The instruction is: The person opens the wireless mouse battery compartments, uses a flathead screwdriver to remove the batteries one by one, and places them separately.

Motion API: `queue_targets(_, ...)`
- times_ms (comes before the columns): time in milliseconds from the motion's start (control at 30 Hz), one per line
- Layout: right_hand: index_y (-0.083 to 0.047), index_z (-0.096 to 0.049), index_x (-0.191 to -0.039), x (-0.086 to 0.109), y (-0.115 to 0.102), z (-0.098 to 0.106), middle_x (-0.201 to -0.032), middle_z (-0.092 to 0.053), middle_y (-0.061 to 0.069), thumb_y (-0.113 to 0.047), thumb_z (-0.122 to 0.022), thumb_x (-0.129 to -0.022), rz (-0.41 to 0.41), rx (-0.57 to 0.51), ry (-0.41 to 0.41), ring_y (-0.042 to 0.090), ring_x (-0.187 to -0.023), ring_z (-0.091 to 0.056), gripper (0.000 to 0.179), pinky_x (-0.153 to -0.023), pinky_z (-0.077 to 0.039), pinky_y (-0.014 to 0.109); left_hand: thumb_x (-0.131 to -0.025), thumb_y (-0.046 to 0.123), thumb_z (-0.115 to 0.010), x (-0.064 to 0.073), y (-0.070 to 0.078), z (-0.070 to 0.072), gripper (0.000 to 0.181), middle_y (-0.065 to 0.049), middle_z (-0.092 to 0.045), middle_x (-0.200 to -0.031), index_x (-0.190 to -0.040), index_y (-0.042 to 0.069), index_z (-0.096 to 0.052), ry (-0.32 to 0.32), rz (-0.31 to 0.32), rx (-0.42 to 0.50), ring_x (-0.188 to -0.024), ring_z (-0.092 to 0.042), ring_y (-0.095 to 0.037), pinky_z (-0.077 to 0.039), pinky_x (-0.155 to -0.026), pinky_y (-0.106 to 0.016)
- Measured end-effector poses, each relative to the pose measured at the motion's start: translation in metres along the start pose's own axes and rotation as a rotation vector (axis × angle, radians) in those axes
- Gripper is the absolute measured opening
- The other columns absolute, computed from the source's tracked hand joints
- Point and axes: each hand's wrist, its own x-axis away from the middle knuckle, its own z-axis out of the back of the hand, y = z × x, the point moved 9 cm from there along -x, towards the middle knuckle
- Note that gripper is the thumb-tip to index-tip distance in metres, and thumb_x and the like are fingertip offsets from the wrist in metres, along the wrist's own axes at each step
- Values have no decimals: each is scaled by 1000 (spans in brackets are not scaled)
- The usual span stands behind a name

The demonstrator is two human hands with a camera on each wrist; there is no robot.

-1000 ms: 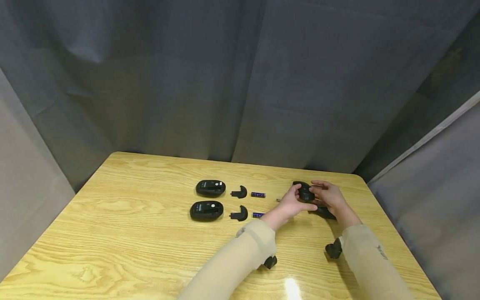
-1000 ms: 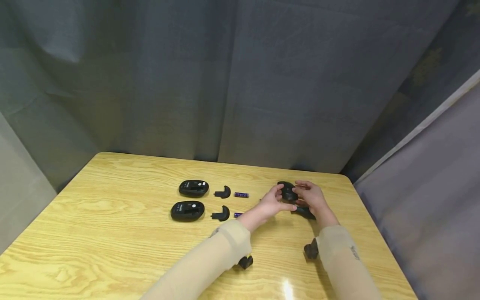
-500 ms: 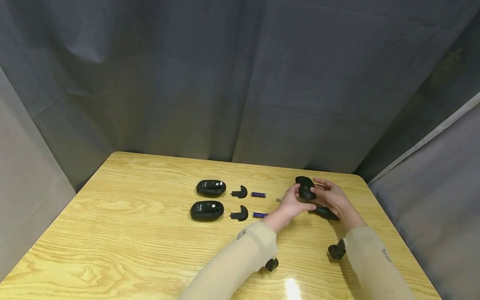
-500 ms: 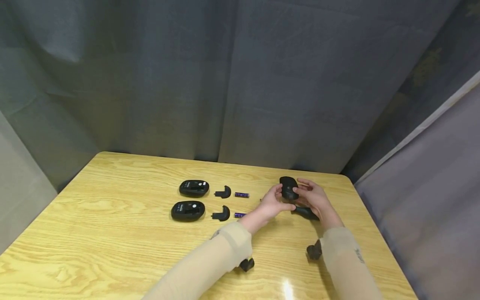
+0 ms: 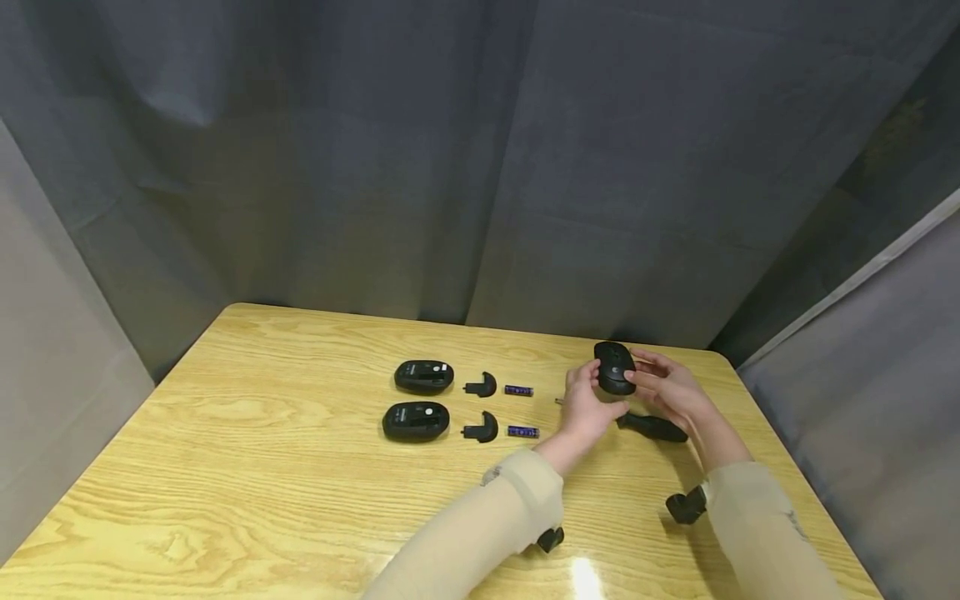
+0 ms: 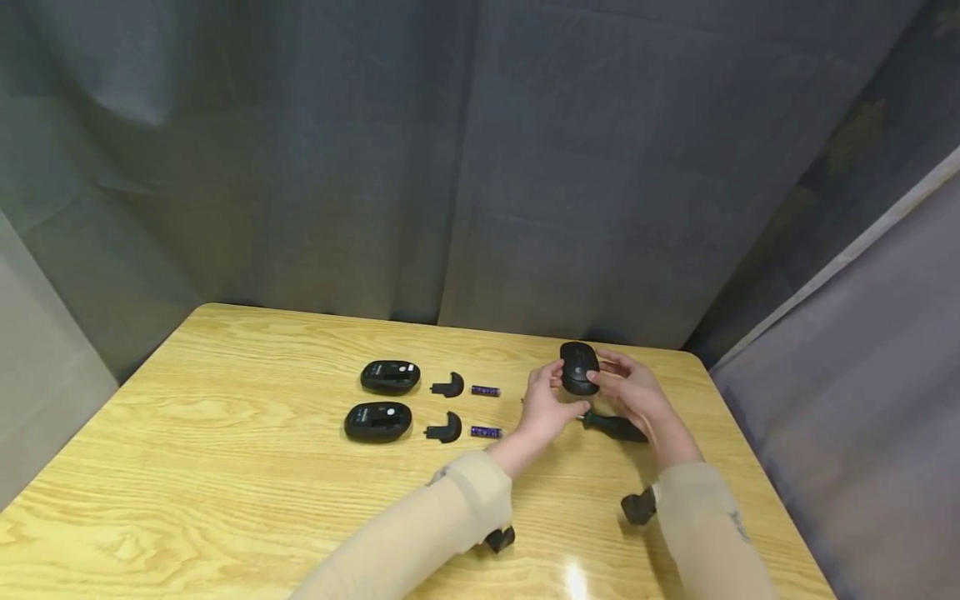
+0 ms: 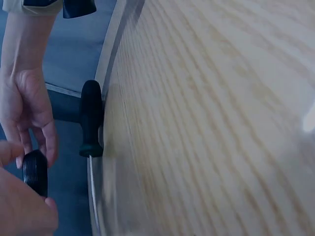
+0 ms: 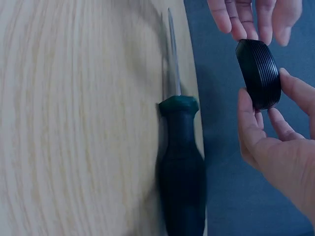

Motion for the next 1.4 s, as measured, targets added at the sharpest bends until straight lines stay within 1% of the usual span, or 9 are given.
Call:
queue_targets(233, -1, -23, -147, 8, -13, -9, -125, -37, 5, -16, -65, -90, 20, 2, 3, 3, -99, -52, 73, -85, -53, 21, -69, 1, -79, 5, 15, 11, 64, -6, -51, -111, -127, 3, -54, 156, -60, -7, -101, -54, -21, -47, -87, -20)
queue_targets(333, 0, -25, -147, 13, -20, -12, -123, -38, 4, -14, -65, -89, 44, -16, 2, 4, -99, -53, 72, -84, -53, 20, -68, -1, -79, 7, 21, 17, 62, -5, -52, -108, -125, 3, -55, 193, -89, 8, -99, -54, -21, -48, -86, -21)
queue_targets(433, 0, -25, -147, 18, -25, -16, -121, -38, 4, -11, -64, -90, 66, -34, 6, 3, -98, -54, 70, -83, -54, 19, -69, -2, -78, 8, 26, 21, 61, -5, -52, -105, -125, 3, -56, 205, -106, 15, -97, -54, -20, -48, -85, -21)
queue_targets(700, -1, -30, -144, 31, -42, -22, -117, -39, 2, -7, -66, -88, 117, -119, 39, 3, -93, -59, 67, -81, -55, 19, -69, -2, -78, 12, 47, 33, 60, -10, -54, -106, -124, 4, -57, 180, -144, -5, -91, -52, -9, -49, -85, -22)
queue_targets(833, -2, -33, -143, 38, -51, -28, -116, -38, 3, -6, -66, -87, 127, -140, 48, 5, -92, -59, 64, -81, -55, 20, -68, -1, -79, 14, 57, 41, 59, -7, -54, -106, -123, 5, -58, 174, -166, -18, -93, -54, -14, -47, -83, -18)
queue_targets(967, -4, -34, -143, 45, -59, -34, -118, -38, 2, -6, -67, -87, 129, -144, 51, 5, -94, -60, 65, -83, -54, 20, -68, 1, -80, 17, 64, 50, 60, -4, -54, -109, -123, 7, -58, 160, -184, -29, -99, -54, -20, -47, -85, -20)
queue_targets(1133, -5, -36, -142, 52, -68, -41, -117, -37, 2, -7, -67, -86, 135, -141, 57, 6, -94, -59, 64, -83, -54, 20, -70, 6, -80, 18, 72, 58, 60, -3, -54, -120, -124, 11, -56, 105, -222, -77, -110, -52, -21, -48, -88, -24)
queue_targets(1267, -6, -37, -140, 56, -73, -47, -117, -37, 3, -7, -67, -86, 134, -165, 48, 7, -94, -58, 62, -83, -54, 21, -72, 7, -79, 20, 78, 64, 60, -3, -54, -125, -126, 11, -53, 60, -243, -60, -116, -51, -19, -50, -89, -25)
queue_targets(1400, -6, -37, -140, 60, -80, -56, -119, -37, 3, -5, -66, -87, 140, -181, 33, 8, -96, -58, 61, -84, -54, 21, -74, 7, -78, 25, 84, 73, 61, -3, -54, -126, -128, 11, -51, 23, -250, -29, -115, -50, -15, -50, -90, -25)
